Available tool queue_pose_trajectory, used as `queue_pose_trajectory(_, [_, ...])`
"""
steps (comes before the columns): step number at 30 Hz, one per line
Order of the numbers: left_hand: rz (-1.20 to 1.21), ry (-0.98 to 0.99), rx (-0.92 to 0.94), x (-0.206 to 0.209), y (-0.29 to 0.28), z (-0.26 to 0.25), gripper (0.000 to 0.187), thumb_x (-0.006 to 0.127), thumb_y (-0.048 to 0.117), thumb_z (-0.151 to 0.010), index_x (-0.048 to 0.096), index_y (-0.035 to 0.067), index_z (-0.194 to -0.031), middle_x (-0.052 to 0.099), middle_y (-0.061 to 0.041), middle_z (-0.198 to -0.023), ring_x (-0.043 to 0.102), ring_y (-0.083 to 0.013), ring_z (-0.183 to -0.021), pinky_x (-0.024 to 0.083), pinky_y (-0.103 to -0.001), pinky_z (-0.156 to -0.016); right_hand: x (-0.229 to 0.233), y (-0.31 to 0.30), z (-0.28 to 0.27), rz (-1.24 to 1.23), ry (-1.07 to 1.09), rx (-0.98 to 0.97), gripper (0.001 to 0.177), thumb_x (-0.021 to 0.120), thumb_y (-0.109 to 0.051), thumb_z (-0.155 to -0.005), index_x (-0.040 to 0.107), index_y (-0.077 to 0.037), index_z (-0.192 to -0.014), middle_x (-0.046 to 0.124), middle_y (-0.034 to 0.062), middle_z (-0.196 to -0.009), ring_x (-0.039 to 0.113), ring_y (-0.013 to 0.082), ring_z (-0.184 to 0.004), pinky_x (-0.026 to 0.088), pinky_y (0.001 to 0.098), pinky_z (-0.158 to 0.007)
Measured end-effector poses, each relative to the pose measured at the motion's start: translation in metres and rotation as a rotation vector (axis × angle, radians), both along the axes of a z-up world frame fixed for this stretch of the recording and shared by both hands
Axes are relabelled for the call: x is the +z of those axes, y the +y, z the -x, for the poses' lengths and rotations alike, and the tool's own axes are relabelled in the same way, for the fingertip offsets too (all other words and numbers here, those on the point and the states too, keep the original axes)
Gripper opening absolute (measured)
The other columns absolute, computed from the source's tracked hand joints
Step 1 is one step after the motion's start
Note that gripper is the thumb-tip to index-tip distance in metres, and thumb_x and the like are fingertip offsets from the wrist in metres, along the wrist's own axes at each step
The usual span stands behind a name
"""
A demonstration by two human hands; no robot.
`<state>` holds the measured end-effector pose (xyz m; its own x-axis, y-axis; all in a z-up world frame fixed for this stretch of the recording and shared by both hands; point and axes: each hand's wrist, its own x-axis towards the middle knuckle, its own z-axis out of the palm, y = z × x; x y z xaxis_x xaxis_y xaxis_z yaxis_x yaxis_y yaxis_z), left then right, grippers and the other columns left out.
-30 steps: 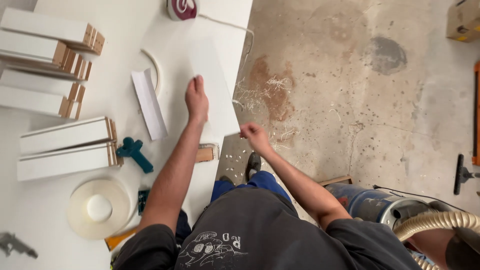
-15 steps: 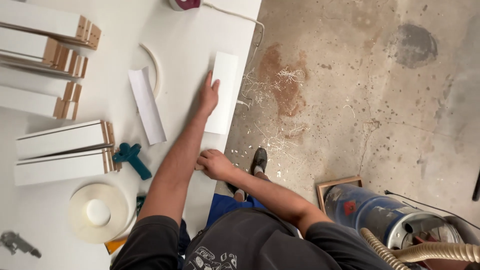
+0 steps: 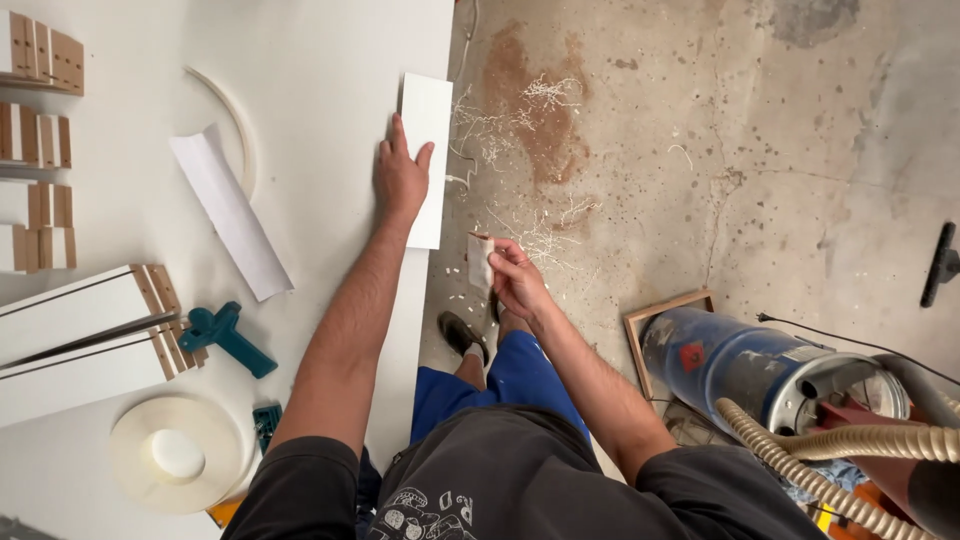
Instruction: The person sands the edges of a white rectangular board using a sanding block and a sanding sponge. They flip the board to work on different sides and then use a yellow utility knife to scrape the surface. The person also uses a clothes iron on a white strip of material and a blue hand tool to press the edge of the board.
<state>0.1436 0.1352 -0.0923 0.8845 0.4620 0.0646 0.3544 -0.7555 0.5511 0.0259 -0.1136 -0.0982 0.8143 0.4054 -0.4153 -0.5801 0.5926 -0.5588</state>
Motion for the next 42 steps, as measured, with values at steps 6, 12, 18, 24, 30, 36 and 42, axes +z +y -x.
queue_pose_trajectory(6, [-0.177, 0.041, -0.013, -0.002, 0.004, 0.002, 0.073, 0.073, 0.061, -0.091, 0.051, 0.018, -0.147, 0.048, -0.007, -0.11, 0.053, -0.0329, -0.102, 0.046, -0.049, -0.089, 0.041, 0.038, 0.005, 0.725, -0.486, -0.085, 0.043, 0.088, -0.005, -0.08, 0.074, -0.011, -0.121, 0.065, 0.0052, -0.111, 0.059, 0.0139, -0.109, 0.049, 0.0299, -0.099])
queue_pose_trajectory(12, [-0.395, -0.139, -0.156, -0.004, 0.011, 0.011, 0.06, 0.065, 0.054, -0.099, 0.049, 0.03, -0.151, 0.052, -0.006, -0.135, 0.05, -0.0303, -0.125, 0.04, -0.049, -0.097, 0.013, 0.069, 0.016, 0.964, -0.85, -0.176, 0.046, 0.087, -0.01, -0.083, 0.075, -0.019, -0.126, 0.064, 0.0153, -0.117, 0.067, 0.0323, -0.11, 0.054, 0.0394, -0.095])
queue_pose_trajectory(18, [-0.193, -0.072, -0.204, -0.015, 0.011, 0.015, 0.05, 0.058, 0.048, -0.106, 0.054, 0.026, -0.151, 0.046, -0.008, -0.158, 0.034, -0.0309, -0.15, 0.016, -0.052, -0.122, 0.007, 0.08, 0.026, 0.93, -0.832, -0.216, 0.037, 0.082, -0.009, -0.089, 0.076, -0.014, -0.125, 0.064, 0.0173, -0.124, 0.066, 0.0331, -0.115, 0.052, 0.044, -0.099])
queue_pose_trajectory(24, [-0.21, -0.119, -0.205, -0.036, 0.016, 0.012, 0.048, 0.057, 0.047, -0.107, 0.055, 0.027, -0.15, 0.046, -0.005, -0.159, 0.036, -0.0266, -0.15, 0.015, -0.05, -0.123, -0.013, 0.097, -0.076, 0.941, -0.938, -0.261, 0.036, 0.083, -0.009, -0.088, 0.077, -0.017, -0.123, 0.064, 0.0174, -0.123, 0.066, 0.0364, -0.115, 0.053, 0.0442, -0.1])
queue_pose_trajectory(30, [-0.194, -0.095, -0.19, -0.03, 0.016, 0.01, 0.049, 0.058, 0.049, -0.106, 0.056, 0.028, -0.15, 0.047, -0.004, -0.158, 0.036, -0.0252, -0.15, 0.015, -0.049, -0.124, 0.004, 0.081, 0.03, 0.992, -0.87, -0.182, 0.039, 0.081, -0.01, -0.089, 0.075, -0.017, -0.126, 0.064, 0.0163, -0.128, 0.065, 0.0358, -0.119, 0.052, 0.0448, -0.101])
queue_pose_trajectory(36, [-0.237, -0.15, -0.183, -0.043, 0.016, 0.008, 0.045, 0.057, 0.047, -0.106, 0.057, 0.03, -0.148, 0.048, -0.001, -0.157, 0.037, -0.0228, -0.149, 0.016, -0.048, -0.124, -0.011, 0.104, -0.126, 0.968, -0.938, -0.206, 0.028, 0.078, -0.01, -0.094, 0.076, -0.012, -0.122, 0.061, 0.0243, -0.124, 0.064, 0.0434, -0.115, 0.055, 0.0505, -0.1])
queue_pose_trajectory(42, [-0.267, -0.177, -0.162, -0.036, 0.014, 0.012, 0.039, 0.055, 0.038, -0.108, 0.059, 0.029, -0.146, 0.053, -0.003, -0.153, 0.043, -0.024, -0.145, 0.021, -0.048, -0.123, 0.031, 0.106, -0.029, 0.932, -0.912, -0.165, 0.035, 0.068, -0.015, -0.1, 0.068, -0.012, -0.135, 0.063, 0.0222, -0.125, 0.068, 0.033, -0.114, 0.058, 0.043, -0.097])
